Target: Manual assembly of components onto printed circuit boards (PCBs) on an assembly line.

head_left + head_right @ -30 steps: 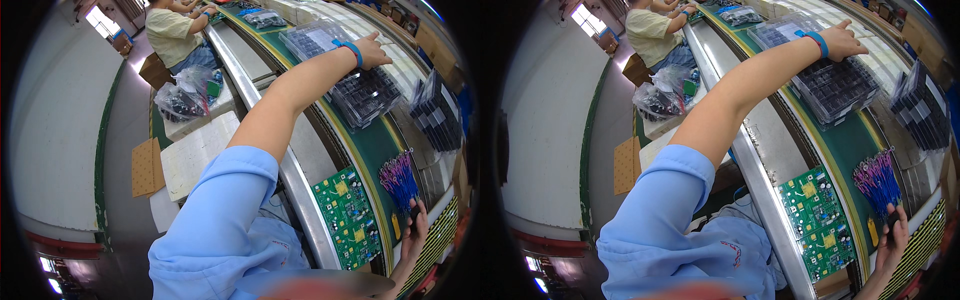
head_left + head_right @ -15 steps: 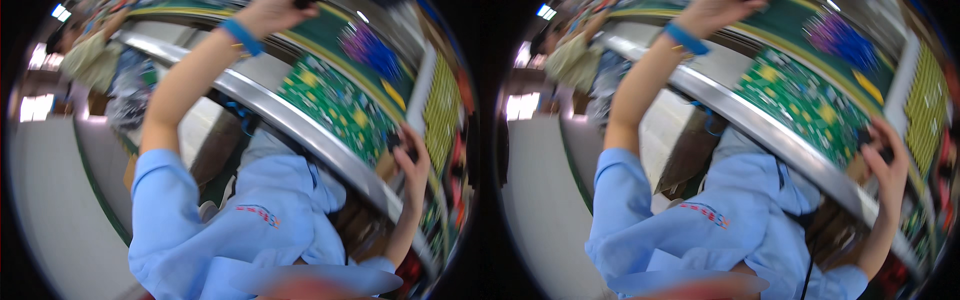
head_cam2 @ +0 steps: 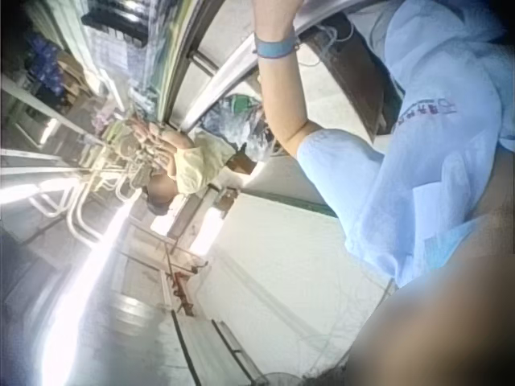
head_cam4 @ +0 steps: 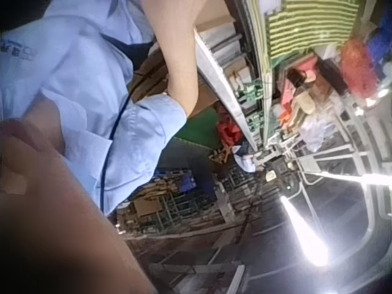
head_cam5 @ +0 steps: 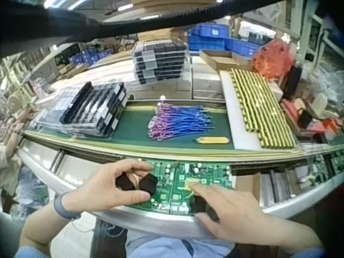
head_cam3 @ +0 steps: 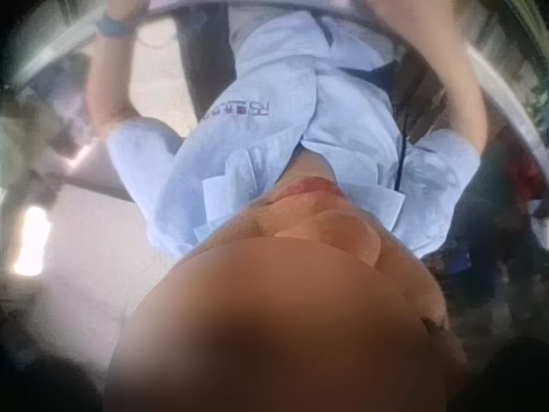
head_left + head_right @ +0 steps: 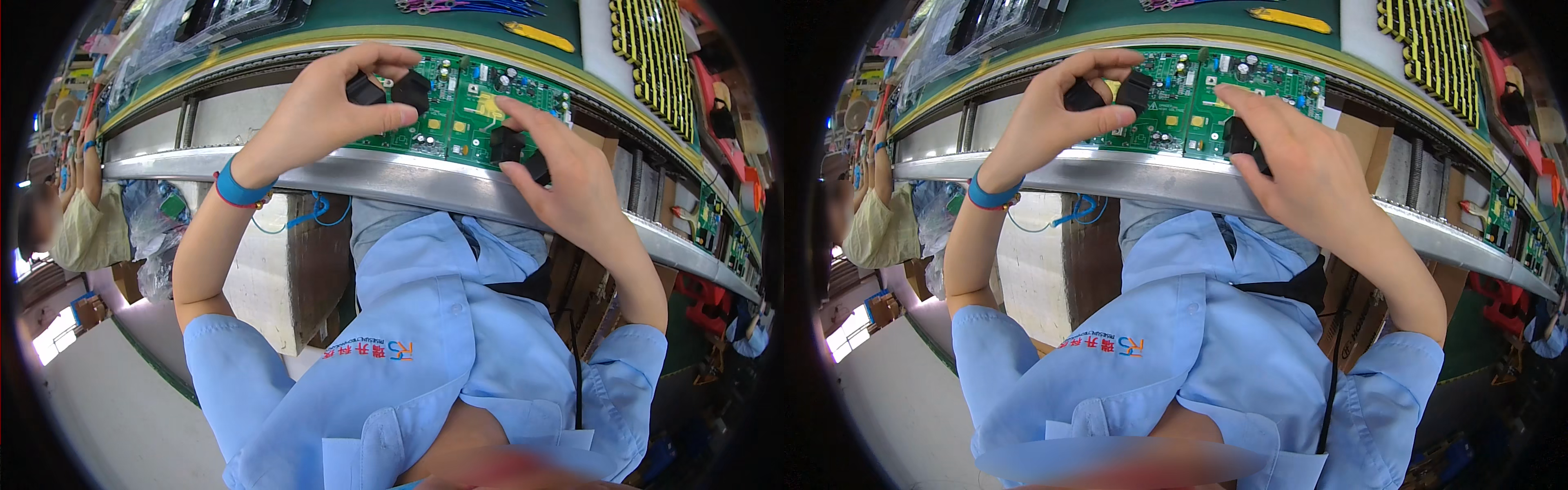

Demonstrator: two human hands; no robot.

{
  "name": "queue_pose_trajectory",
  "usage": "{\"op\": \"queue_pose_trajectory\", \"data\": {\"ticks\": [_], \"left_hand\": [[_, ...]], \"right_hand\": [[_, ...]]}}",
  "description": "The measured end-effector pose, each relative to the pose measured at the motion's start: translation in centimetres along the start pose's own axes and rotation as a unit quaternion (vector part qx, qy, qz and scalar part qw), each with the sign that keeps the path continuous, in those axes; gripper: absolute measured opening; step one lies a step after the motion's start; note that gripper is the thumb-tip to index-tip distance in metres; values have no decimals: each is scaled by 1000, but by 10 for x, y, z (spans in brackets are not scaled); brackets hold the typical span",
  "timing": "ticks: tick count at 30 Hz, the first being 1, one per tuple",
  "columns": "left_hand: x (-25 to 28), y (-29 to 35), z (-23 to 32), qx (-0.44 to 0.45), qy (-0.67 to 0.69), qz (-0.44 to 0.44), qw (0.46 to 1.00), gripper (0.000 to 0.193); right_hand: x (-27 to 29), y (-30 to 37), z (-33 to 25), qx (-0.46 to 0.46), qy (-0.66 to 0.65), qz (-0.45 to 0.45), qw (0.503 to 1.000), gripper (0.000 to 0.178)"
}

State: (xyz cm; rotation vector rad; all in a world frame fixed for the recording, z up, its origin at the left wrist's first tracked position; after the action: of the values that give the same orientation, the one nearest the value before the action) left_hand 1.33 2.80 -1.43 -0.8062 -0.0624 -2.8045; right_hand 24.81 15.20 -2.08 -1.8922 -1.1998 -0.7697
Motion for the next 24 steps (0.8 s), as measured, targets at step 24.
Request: {"op": "queue_pose_trajectory", "data": {"ticks": [24], "left_hand": [[-11, 8, 4, -146, -328, -75, 930, 45]], "right_hand": [[-20, -12, 1, 48, 105, -31, 993, 58]]}}
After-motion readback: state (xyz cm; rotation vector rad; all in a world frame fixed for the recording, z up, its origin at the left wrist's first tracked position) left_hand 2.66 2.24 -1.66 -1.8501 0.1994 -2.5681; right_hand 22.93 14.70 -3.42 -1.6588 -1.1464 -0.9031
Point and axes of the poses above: each hand's wrist, its own y-axis away from the middle knuckle, its own x-axis out of the back of the hand, z = x × y, the point moved 2 cm from there along -y, towards the middle knuckle, and after that the axes turned 4 degrees about x, right-handed, at the moved point
